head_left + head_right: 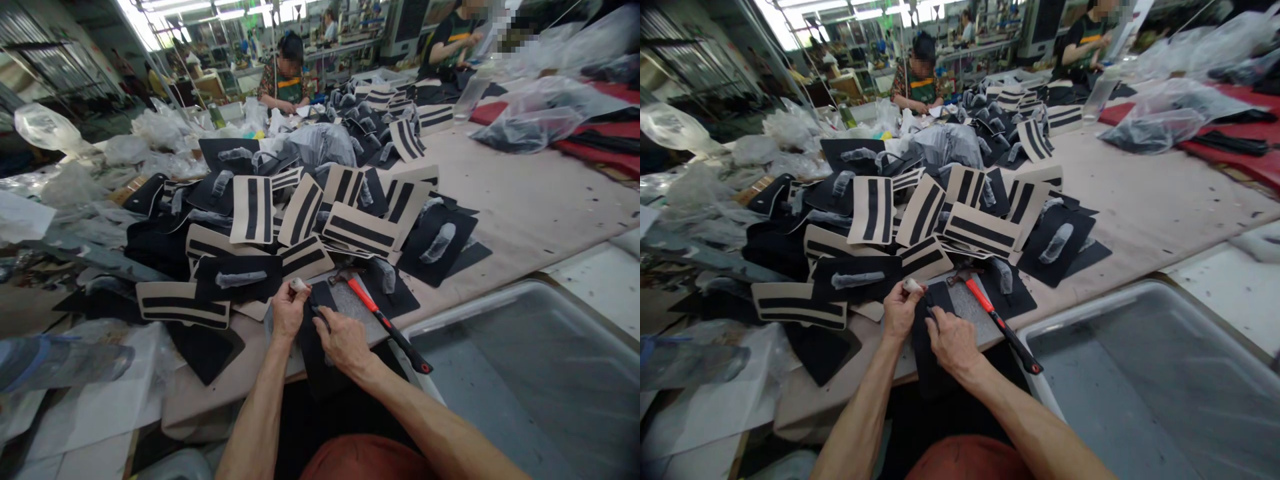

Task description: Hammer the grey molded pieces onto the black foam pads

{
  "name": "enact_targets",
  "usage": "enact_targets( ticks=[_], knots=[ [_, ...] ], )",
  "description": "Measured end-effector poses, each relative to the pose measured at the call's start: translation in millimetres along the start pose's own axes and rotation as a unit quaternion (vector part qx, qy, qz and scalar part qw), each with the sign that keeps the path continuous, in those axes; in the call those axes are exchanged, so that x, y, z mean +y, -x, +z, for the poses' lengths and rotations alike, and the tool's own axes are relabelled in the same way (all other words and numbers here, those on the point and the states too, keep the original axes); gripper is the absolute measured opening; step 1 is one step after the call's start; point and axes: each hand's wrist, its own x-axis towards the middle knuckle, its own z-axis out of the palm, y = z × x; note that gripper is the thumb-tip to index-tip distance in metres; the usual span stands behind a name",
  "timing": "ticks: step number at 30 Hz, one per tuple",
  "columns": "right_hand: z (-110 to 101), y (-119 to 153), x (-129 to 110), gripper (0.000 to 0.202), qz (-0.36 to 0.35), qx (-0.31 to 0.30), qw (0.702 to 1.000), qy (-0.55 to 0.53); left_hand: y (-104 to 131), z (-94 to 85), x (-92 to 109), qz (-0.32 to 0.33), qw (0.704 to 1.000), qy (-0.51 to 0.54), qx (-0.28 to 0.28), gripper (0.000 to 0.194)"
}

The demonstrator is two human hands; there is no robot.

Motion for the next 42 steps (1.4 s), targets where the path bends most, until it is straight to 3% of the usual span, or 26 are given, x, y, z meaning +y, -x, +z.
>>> enact_targets(
  ticks=[3,7,10,12,14,16,19,25,27,29,30,31,33,34,35,36,38,40,42],
  knots=[
    [8.0,-1.9,-3.8,0.049,0.026,-0.032,0.999,-0.026,-3.8,3.1,-8.3,-0.023,1.000,-0.005,-0.018,0.021],
    [11.2,1.8,0.9,0.067,0.002,-0.060,0.992,-0.111,-3.1,3.7,-23.3,-0.041,0.998,0.042,0.030,0.024],
    [1.9,2.1,22.2,0.066,-0.026,0.001,0.992,-0.126,-0.7,0.7,-28.1,-0.029,0.996,0.065,0.058,0.027],
    [-8.1,-1.3,44.6,0.060,-0.013,0.073,0.995,-0.059,0.2,-0.6,-28.7,-0.031,0.996,0.059,0.050,0.027],
    [-17.1,-6.2,69.2,0.049,0.017,0.108,0.993,0.039,0.3,-1.1,-28.6,-0.035,0.998,0.045,0.031,0.027],
    [-22.2,-9.8,91.3,0.038,0.041,0.081,0.988,0.125,0.1,-0.8,-28.3,-0.036,0.999,0.031,0.016,0.026],
    [-21.8,-10.4,111.7,0.032,0.054,0.014,0.985,0.161,-0.2,0.1,-28.3,-0.028,1.000,0.003,0.004,0.024],
    [-27.5,-10.0,119.3,0.024,0.059,-0.025,0.986,0.154,-0.9,1.2,-30.3,-0.022,0.999,-0.037,-0.004,0.023],
    [-34.2,-12.7,120.8,0.022,0.062,-0.031,0.991,0.111,-1.6,0.3,-29.6,-0.017,0.998,-0.053,-0.009,0.022],
    [-39.1,-15.2,121.3,0.018,0.091,-0.069,0.993,-0.025,-2.7,-1.3,-26.6,-0.011,0.997,-0.068,-0.022,0.020],
    [-40.4,-15.9,120.3,0.016,0.114,-0.107,0.979,-0.131,-3.1,-2.1,-24.2,-0.005,0.997,-0.077,-0.031,0.018],
    [-41.0,-16.2,118.2,0.015,0.140,-0.153,0.947,-0.247,-3.3,-2.9,-21.5,0.002,0.995,-0.088,-0.040,0.016],
    [-42.2,-15.2,109.7,0.013,0.186,-0.223,0.851,-0.438,-2.7,-3.9,-16.0,0.023,0.991,-0.117,-0.055,0.012],
    [-44.0,-13.9,103.3,0.013,0.202,-0.237,0.814,-0.490,-1.8,-4.1,-13.7,0.036,0.989,-0.132,-0.060,0.011],
    [-47.4,-12.1,95.5,0.015,0.212,-0.238,0.797,-0.513,-0.5,-3.9,-12.1,0.048,0.986,-0.146,-0.065,0.011],
    [-52.6,-9.9,86.7,0.017,0.209,-0.224,0.803,-0.511,1.0,-3.5,-11.1,0.057,0.984,-0.157,-0.067,0.011],
    [-67.6,-4.9,68.4,0.027,0.145,-0.159,0.866,-0.452,4.3,-2.6,-11.4,0.072,0.980,-0.172,-0.069,0.013],
    [-83.9,-0.3,52.9,0.036,0.027,-0.039,0.943,-0.329,7.1,-2.1,-13.5,0.082,0.978,-0.181,-0.066,0.016],
    [-94.1,2.7,44.2,0.037,-0.074,0.077,0.979,-0.174,8.5,-2.4,-16.4,0.088,0.977,-0.183,-0.068,0.017]
  ],
)
